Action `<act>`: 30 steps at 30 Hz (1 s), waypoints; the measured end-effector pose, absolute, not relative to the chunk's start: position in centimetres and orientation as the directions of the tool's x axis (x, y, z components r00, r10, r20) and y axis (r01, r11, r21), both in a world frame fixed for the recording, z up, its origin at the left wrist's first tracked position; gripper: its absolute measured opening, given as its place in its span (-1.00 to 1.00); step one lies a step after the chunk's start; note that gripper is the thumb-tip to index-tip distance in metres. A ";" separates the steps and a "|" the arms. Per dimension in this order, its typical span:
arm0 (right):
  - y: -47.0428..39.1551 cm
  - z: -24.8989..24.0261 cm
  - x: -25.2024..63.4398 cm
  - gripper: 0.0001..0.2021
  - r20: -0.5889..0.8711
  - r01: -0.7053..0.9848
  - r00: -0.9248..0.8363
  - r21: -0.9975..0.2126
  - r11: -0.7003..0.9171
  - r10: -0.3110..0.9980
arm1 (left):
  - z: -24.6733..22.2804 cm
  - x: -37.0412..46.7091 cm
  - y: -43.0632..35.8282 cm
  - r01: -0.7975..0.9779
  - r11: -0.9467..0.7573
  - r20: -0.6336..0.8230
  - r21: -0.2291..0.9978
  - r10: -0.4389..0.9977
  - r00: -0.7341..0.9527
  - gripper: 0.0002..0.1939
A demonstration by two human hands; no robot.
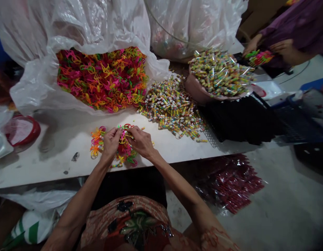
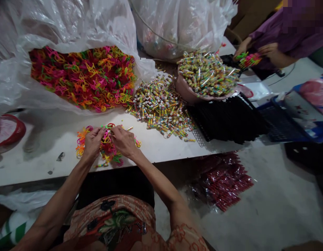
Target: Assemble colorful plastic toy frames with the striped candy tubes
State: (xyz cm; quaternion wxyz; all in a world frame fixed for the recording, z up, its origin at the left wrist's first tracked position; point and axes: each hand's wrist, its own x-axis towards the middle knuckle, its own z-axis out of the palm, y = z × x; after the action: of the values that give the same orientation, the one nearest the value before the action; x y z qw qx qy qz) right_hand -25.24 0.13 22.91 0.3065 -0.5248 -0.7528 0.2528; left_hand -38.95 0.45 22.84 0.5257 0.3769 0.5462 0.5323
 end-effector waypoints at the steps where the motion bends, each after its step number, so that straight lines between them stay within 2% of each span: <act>1: 0.2 22.9 -25.2 -0.83 0.204 0.661 -0.268 -0.672 0.334 0.941 | 22.8 -38.9 0.4 -0.142 0.143 -0.167 0.980 0.971 -0.174 -0.65; 6: 0.4 22.2 -25.3 -0.82 0.297 0.614 -0.314 -0.661 0.431 0.902 | 23.0 -38.3 0.2 -0.159 0.155 -0.182 0.975 0.968 -0.174 -0.65; 9: 0.1 21.9 -25.6 -0.80 0.295 0.609 -0.357 -0.647 0.460 0.886 | 22.7 -38.4 0.2 -0.143 0.176 -0.198 0.974 0.967 -0.162 -0.62; 12: -0.7 22.0 -25.9 -0.81 0.225 0.667 -0.377 -0.607 0.432 0.899 | 22.4 -39.4 0.3 0.029 0.206 -0.203 0.978 0.975 -0.091 -0.58; 14: -0.8 22.3 -25.7 -0.83 0.181 0.698 -0.386 -0.584 0.415 0.905 | 22.6 -40.6 0.5 0.235 0.185 -0.181 0.954 0.983 -0.035 -0.54; 16: 0.0 22.7 -24.6 -0.81 0.168 0.703 -0.389 -0.582 0.410 0.906 | 23.1 -42.1 0.8 0.494 0.115 -0.121 0.862 0.992 -0.020 -0.51; 18: 1.7 23.2 -22.6 -0.82 0.147 0.719 -0.344 -0.594 0.361 0.927 | 23.8 -43.7 1.6 0.738 0.065 -0.057 0.672 0.998 -0.036 -0.51; 20: 4.2 23.7 -20.2 -0.81 0.086 0.796 -0.213 -0.563 0.223 0.973 | 24.4 -44.8 3.1 0.890 0.067 -0.031 0.451 0.998 -0.060 -0.56; 22: 6.9 24.0 -18.3 -0.80 0.006 0.888 -0.029 -0.459 0.029 1.000 | 24.5 -44.8 5.3 0.949 0.056 -0.001 0.311 0.998 -0.059 -0.65; 24: 9.1 23.9 -17.3 -0.77 -0.049 0.933 0.113 -0.338 -0.123 0.992 | 24.3 -43.9 7.9 0.960 -0.016 0.063 0.281 0.998 -0.002 -0.77; 26: 10.5 23.5 -17.2 -0.68 -0.077 0.943 0.184 -0.266 -0.198 0.980 | 23.9 -42.6 10.2 0.948 -0.108 0.117 0.299 0.990 0.076 -0.81; 28: 11.0 23.0 -17.2 -0.64 -0.075 0.944 0.203 -0.251 -0.216 0.976 | 23.3 -41.6 11.8 0.937 -0.164 0.115 0.309 0.984 0.134 -0.78; 30: 10.9 22.5 -16.8 -0.72 -0.066 0.937 0.187 -0.288 -0.199 0.980 | 22.8 -41.4 12.6 0.936 -0.179 0.096 0.304 0.983 0.157 -0.76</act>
State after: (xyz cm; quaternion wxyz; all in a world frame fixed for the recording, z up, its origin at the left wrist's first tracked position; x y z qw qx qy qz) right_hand -16.83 10.93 22.54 0.0916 -0.7650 -0.6264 0.1182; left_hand -41.37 12.56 22.82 0.0867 0.7556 0.6348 0.1362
